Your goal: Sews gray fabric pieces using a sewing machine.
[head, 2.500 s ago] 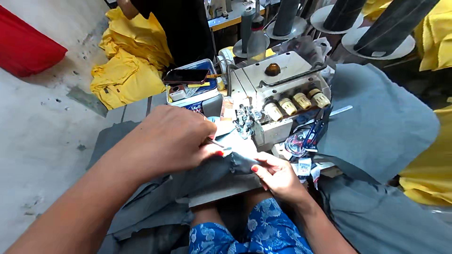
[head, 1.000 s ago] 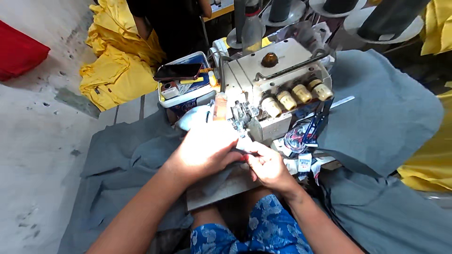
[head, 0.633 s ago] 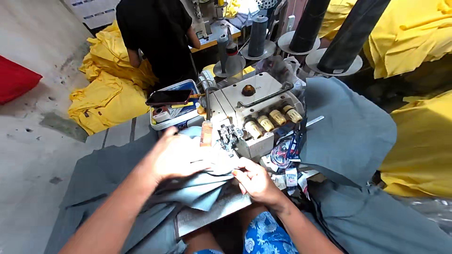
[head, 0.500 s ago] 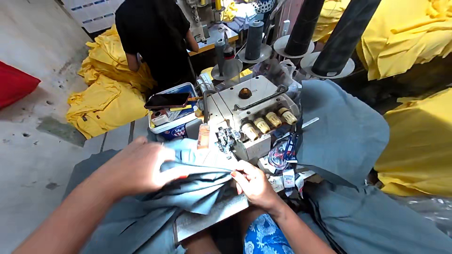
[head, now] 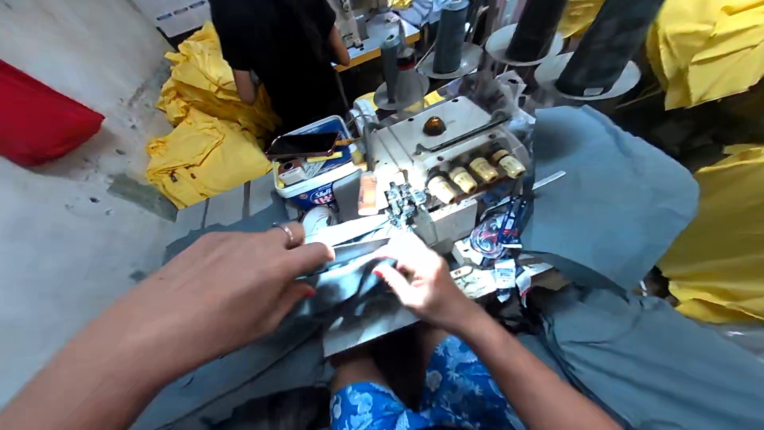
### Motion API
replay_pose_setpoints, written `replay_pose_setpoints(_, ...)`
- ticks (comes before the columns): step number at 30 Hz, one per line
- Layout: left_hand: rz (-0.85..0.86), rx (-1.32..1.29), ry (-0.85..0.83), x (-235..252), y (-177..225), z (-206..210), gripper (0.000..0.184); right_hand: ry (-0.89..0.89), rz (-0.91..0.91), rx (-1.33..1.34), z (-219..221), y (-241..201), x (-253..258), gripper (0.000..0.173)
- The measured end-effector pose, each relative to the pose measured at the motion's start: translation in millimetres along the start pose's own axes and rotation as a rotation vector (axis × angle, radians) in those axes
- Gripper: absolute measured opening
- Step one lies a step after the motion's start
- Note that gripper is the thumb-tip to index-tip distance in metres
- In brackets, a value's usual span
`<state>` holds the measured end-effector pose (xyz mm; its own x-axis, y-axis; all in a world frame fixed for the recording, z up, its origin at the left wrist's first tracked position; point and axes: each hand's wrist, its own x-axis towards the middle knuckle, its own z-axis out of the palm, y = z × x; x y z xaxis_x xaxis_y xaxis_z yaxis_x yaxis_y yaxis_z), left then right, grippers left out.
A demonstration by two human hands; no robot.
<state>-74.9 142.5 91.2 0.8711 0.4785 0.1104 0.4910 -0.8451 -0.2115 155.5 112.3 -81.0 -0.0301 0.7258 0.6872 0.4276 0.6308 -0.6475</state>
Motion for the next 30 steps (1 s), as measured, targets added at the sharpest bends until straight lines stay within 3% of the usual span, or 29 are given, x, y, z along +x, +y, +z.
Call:
replay_pose_setpoints(4, -0.010, 0.116, -0.051, 0.6, 6.0, 1.9, 0.025, -0.173, 0.055, 0.092, -8.5, 10.7, 11.5, 0.024)
replay_pose_setpoints(9, 0.064, -0.001, 0.084, -0.6, -0.4, -5.8, 0.028, -0.016, -0.016, 0.206, -9.1, 12.5, 9.7, 0.016)
replay_pose_setpoints(16, 0.132, -0.274, 0.108, 17.4, 16.2, -14.9, 0.028, 0.149, -0.049, 0.244, -0.2, 17.4, 15.7, 0.011)
replay_pose_setpoints(19, 0.179, -0.307, 0.130, 33.2, 27.9, -17.3, 0.026, 0.046, 0.099, 0.408, -13.9, 12.6, 13.1, 0.011)
replay_pose_setpoints(23, 0.078, -0.058, 0.099, 43.7, 26.3, -10.4, 0.028, -0.091, 0.395, 0.500, -37.4, -2.0, -15.4, 0.012)
replay_pose_setpoints(30, 0.060, -0.064, 0.017, 52.1, 27.4, 14.9, 0.029, 0.008, 0.369, 0.500, -29.7, 8.5, -46.4, 0.010)
